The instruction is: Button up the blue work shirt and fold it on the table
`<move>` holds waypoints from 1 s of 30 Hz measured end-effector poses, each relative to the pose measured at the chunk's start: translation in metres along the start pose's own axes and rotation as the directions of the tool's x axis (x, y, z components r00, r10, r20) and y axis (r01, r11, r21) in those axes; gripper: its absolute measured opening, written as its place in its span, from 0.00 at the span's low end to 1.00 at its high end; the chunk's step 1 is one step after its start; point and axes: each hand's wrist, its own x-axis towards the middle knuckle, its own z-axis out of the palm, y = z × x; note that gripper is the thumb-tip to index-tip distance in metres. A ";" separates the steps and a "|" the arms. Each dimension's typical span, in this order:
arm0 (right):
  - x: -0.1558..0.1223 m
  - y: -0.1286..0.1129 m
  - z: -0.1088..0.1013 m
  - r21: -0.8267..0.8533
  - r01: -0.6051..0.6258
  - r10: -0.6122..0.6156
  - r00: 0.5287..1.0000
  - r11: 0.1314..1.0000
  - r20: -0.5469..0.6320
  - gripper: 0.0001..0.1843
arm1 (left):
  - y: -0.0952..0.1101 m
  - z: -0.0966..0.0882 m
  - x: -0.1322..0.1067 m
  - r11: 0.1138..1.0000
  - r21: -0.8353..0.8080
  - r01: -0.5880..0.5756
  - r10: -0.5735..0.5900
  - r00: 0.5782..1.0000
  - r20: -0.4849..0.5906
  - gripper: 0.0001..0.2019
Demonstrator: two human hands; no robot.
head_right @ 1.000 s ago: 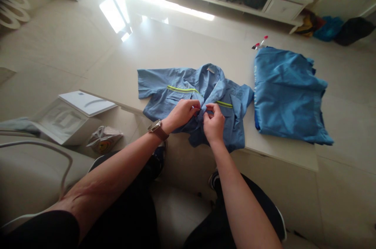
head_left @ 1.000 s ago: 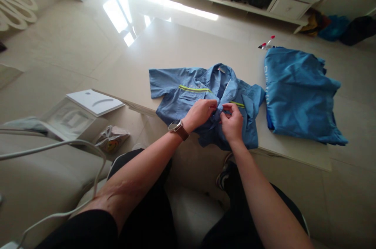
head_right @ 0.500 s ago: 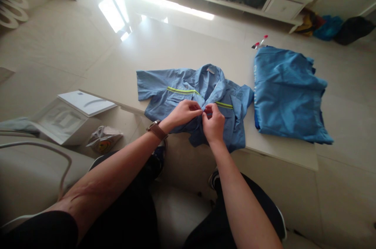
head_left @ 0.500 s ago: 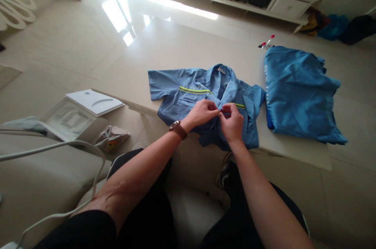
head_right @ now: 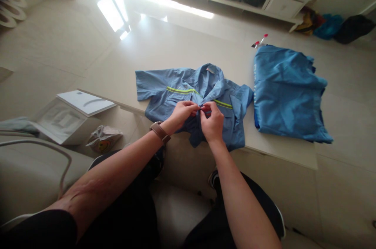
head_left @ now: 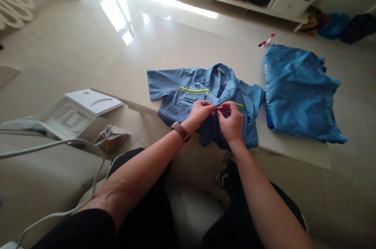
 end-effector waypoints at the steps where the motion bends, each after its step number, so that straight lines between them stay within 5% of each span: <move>1: 0.000 0.000 0.000 0.008 0.001 -0.001 1.000 1.000 -0.002 0.07 | 0.000 0.000 0.000 1.000 -0.022 0.009 -0.009 1.000 -0.004 0.06; 18: 0.000 -0.002 0.000 -0.026 0.025 -0.025 0.999 0.999 0.023 0.04 | -0.003 0.001 0.006 0.991 -0.128 0.029 -0.036 0.998 -0.055 0.07; 30: 0.002 -0.003 0.000 -0.094 0.048 -0.050 0.998 0.994 -0.023 0.06 | 0.001 0.002 0.001 0.988 -0.156 0.005 -0.003 1.000 0.013 0.11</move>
